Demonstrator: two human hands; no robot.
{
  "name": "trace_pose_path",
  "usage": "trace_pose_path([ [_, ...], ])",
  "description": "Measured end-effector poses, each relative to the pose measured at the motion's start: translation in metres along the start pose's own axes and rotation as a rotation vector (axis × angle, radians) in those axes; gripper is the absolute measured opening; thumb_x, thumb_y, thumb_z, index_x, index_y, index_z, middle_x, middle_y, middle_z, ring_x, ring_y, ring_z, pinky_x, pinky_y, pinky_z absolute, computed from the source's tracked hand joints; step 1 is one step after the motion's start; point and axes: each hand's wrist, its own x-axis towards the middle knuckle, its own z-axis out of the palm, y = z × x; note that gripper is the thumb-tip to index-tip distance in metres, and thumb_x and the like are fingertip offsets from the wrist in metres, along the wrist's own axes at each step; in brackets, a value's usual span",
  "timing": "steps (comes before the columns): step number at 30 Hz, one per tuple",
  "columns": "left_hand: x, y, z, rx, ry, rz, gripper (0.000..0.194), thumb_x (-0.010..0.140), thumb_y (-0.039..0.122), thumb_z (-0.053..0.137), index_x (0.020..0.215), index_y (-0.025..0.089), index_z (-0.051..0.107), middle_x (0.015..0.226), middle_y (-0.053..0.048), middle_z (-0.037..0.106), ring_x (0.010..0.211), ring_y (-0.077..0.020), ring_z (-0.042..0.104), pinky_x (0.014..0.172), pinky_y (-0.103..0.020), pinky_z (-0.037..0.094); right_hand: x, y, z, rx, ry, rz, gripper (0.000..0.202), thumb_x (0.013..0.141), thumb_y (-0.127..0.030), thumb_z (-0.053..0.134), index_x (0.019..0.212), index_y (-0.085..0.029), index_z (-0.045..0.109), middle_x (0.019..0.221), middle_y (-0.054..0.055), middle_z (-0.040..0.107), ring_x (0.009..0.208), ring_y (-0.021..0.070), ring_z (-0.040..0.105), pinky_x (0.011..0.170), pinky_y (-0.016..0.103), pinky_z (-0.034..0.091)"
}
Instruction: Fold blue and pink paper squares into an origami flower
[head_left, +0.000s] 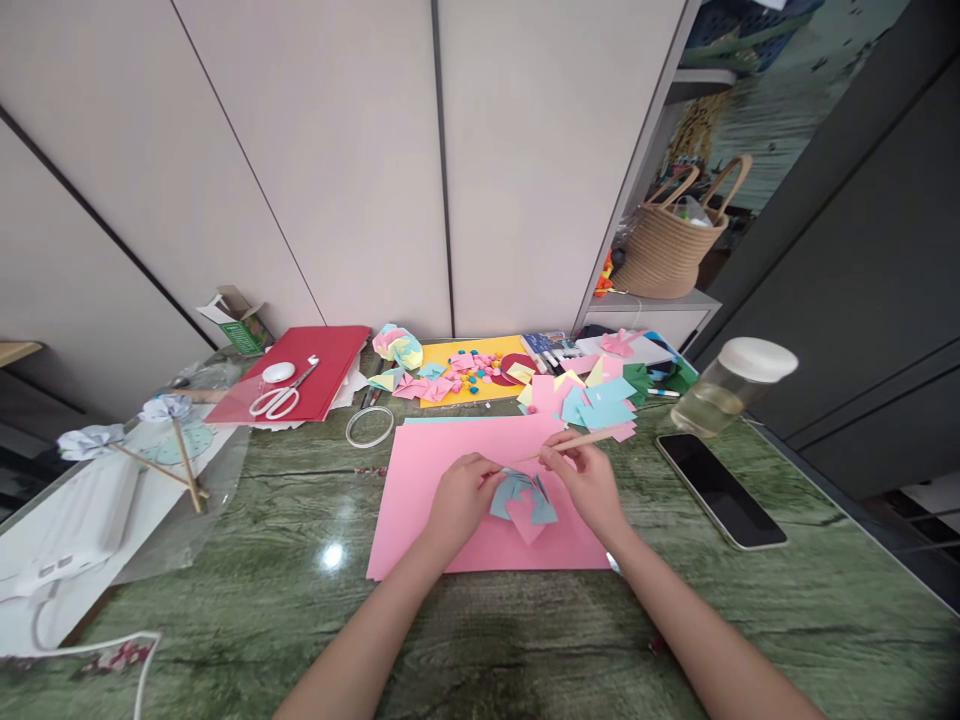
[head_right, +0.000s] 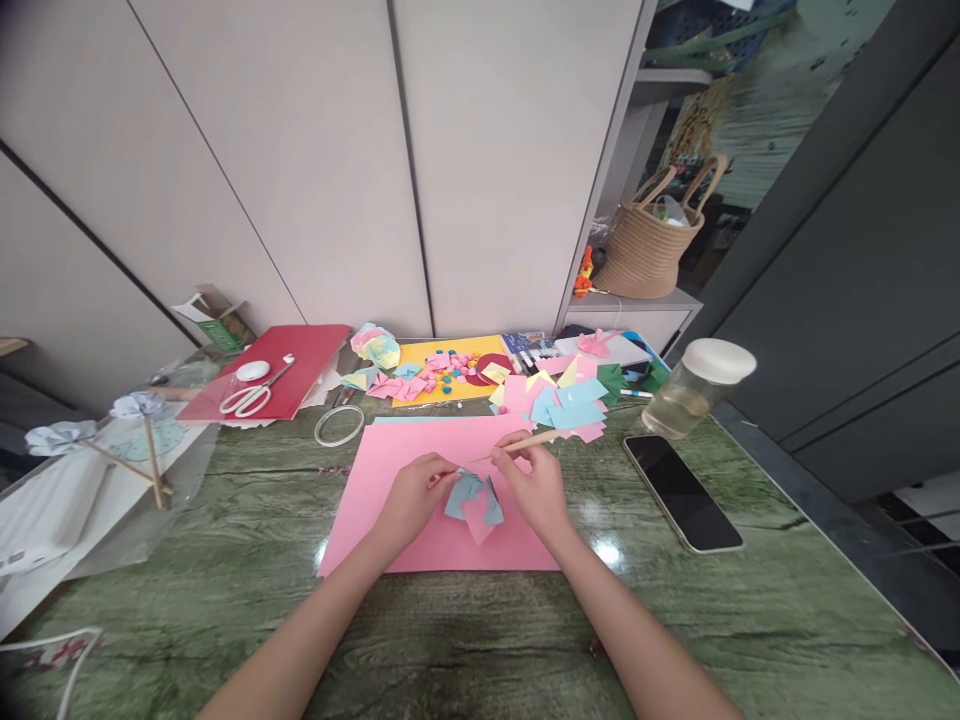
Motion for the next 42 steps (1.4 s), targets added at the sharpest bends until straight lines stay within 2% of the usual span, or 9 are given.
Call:
trace_pose_path([
  [3, 0.002, -0.004, -0.001, -0.059, 0.029, -0.061, 0.019, 0.079, 0.029, 0.049, 0.080, 0.022, 0.067, 0.078, -0.002, 0.063, 0.071, -0.0146, 0.056, 0.066, -0.026, 0.042, 0.001, -0.003, -0.003, 0.092, 0.022, -0.009, 0.015, 0.080, -0.033, 0.049, 0.084, -0.021, 0.056, 0.075, 0.002, 0.058, 0.067, 0.0150, 0.056, 0.065, 0.029, 0.045],
  [5, 0.004, -0.007, -0.002, -0.097, 0.048, -0.092, 0.020, 0.078, 0.029, 0.049, 0.079, 0.021, 0.067, 0.077, -0.002, 0.063, 0.069, -0.0143, 0.056, 0.064, -0.026, 0.042, 0.001, -0.006, -0.004, 0.079, -0.018, -0.018, 0.018, 0.083, -0.034, 0.044, 0.088, -0.021, 0.056, 0.081, 0.003, 0.060, 0.074, 0.0157, 0.057, 0.072, 0.030, 0.045],
  [8, 0.005, -0.012, -0.003, -0.191, 0.075, -0.135, 0.019, 0.076, 0.030, 0.051, 0.078, 0.021, 0.068, 0.078, -0.002, 0.064, 0.071, -0.0145, 0.058, 0.065, -0.026, 0.043, -0.003, -0.011, -0.002, 0.023, -0.171, -0.010, 0.018, 0.081, -0.036, 0.047, 0.091, -0.023, 0.055, 0.097, 0.004, 0.060, 0.092, 0.0177, 0.056, 0.083, 0.032, 0.042],
  [11, 0.007, -0.016, -0.004, -0.248, 0.094, -0.170, 0.017, 0.074, 0.030, 0.054, 0.078, 0.020, 0.068, 0.079, -0.002, 0.066, 0.073, -0.0153, 0.059, 0.067, -0.027, 0.044, -0.006, -0.012, 0.001, 0.002, -0.330, 0.049, 0.026, 0.076, -0.038, 0.054, 0.098, -0.025, 0.051, 0.112, 0.003, 0.054, 0.105, 0.0190, 0.050, 0.083, 0.032, 0.042],
  [13, 0.008, -0.018, -0.003, -0.257, 0.102, -0.182, 0.017, 0.073, 0.030, 0.056, 0.078, 0.019, 0.068, 0.079, -0.003, 0.068, 0.073, -0.0159, 0.060, 0.068, -0.028, 0.045, -0.007, -0.011, 0.003, -0.006, -0.368, 0.093, 0.028, 0.075, -0.038, 0.055, 0.099, -0.026, 0.049, 0.116, 0.004, 0.052, 0.108, 0.0190, 0.049, 0.082, 0.031, 0.043],
  [19, 0.009, -0.019, -0.002, -0.316, 0.095, -0.216, 0.015, 0.067, 0.030, 0.061, 0.074, 0.018, 0.066, 0.073, -0.002, 0.068, 0.068, -0.0154, 0.061, 0.065, -0.027, 0.046, -0.004, -0.001, 0.002, -0.014, -0.326, 0.097, 0.027, 0.075, -0.036, 0.055, 0.098, -0.025, 0.048, 0.113, 0.005, 0.053, 0.107, 0.0194, 0.049, 0.082, 0.031, 0.042],
  [27, 0.011, -0.020, -0.002, -0.393, 0.081, -0.262, 0.023, 0.058, 0.037, 0.068, 0.062, 0.016, 0.060, 0.061, 0.000, 0.061, 0.058, -0.0129, 0.054, 0.056, -0.024, 0.042, -0.004, -0.001, 0.002, -0.006, -0.310, 0.067, 0.024, 0.076, -0.035, 0.054, 0.097, -0.025, 0.049, 0.106, 0.003, 0.054, 0.104, 0.0198, 0.050, 0.081, 0.031, 0.043],
  [31, 0.011, -0.022, -0.001, -0.442, 0.064, -0.279, 0.026, 0.057, 0.039, 0.068, 0.061, 0.015, 0.058, 0.060, 0.000, 0.059, 0.057, -0.0117, 0.052, 0.055, -0.023, 0.040, -0.004, -0.001, 0.002, 0.006, -0.305, 0.074, 0.025, 0.075, -0.036, 0.054, 0.098, -0.026, 0.048, 0.107, 0.004, 0.053, 0.101, 0.0203, 0.052, 0.075, 0.031, 0.046],
  [42, 0.011, -0.023, 0.001, -0.498, 0.050, -0.286, 0.027, 0.057, 0.039, 0.067, 0.060, 0.015, 0.055, 0.057, 0.002, 0.056, 0.054, -0.0097, 0.049, 0.052, -0.021, 0.037, -0.003, 0.004, 0.003, -0.021, -0.277, 0.052, 0.026, 0.075, -0.036, 0.054, 0.098, -0.025, 0.048, 0.105, 0.004, 0.054, 0.100, 0.0195, 0.053, 0.079, 0.032, 0.044],
])
